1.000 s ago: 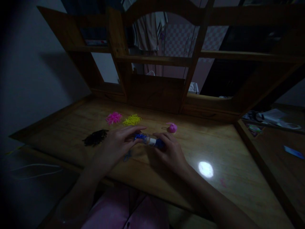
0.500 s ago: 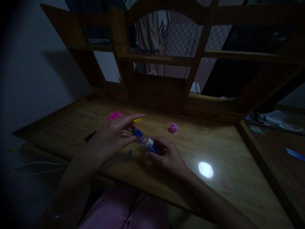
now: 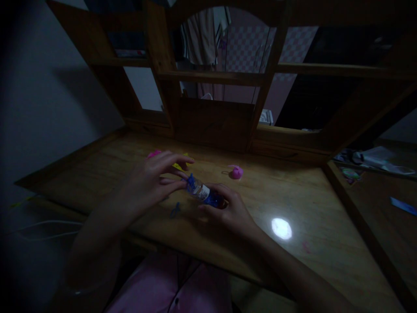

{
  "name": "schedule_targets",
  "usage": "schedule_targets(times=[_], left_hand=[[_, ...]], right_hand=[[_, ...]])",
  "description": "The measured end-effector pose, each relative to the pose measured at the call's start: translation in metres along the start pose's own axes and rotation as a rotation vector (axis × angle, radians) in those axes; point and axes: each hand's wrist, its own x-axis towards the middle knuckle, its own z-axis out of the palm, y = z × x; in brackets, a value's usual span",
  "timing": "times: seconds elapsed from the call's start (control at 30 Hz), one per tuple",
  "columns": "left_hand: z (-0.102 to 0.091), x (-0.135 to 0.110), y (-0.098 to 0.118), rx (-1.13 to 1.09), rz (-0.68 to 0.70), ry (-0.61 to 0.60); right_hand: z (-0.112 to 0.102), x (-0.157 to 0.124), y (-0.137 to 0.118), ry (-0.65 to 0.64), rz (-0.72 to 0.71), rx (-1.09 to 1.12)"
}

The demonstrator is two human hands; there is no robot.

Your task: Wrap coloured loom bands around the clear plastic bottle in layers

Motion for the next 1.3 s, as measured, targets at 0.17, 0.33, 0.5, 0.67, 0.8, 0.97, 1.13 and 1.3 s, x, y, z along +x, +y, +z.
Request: schedule_targets(times=[0.17,0.33,0.5,0.67,0.8,0.97,1.13,1.3], left_hand=[[0.004,0.002,-0.001,-0.074,-0.053,-0.001],[0.007,-0.002,0.0,-0.193,-0.122,-0.016],[0.006,-0.003,0.005,-0.111,-0.103,0.045],[0.007,-0.004,0.002,-0.002,-0.06,0.061],[0.008,-0.008,-0.003,0.002,-0.011,-0.063],[0.008,-0.014,-0.002,-0.018,0.098,-0.104],[0.017,-0.033,0.003,0.002,0.053,0.314],[0.047,-0.059,0.008,-0.114,0.149,-0.029]], right_hand=[[0.0,0.0,-0.001,0.013,-0.005,0.013],[-0.001,0.0,-0.003,0.013,-0.002,0.014],[-0.001,0.0,-0.001,0.002,-0.007,0.036],[-0.001,0.001,0.002,0.007,-0.012,0.046],[-0.001,0.001,0.003,-0.001,0.02,0.079],[-0.001,0.003,0.002,-0.01,0.04,0.112],[-0.002,0.003,0.001,0.006,0.048,0.114],[-0.001,0.002,0.005,0.022,0.034,0.131]])
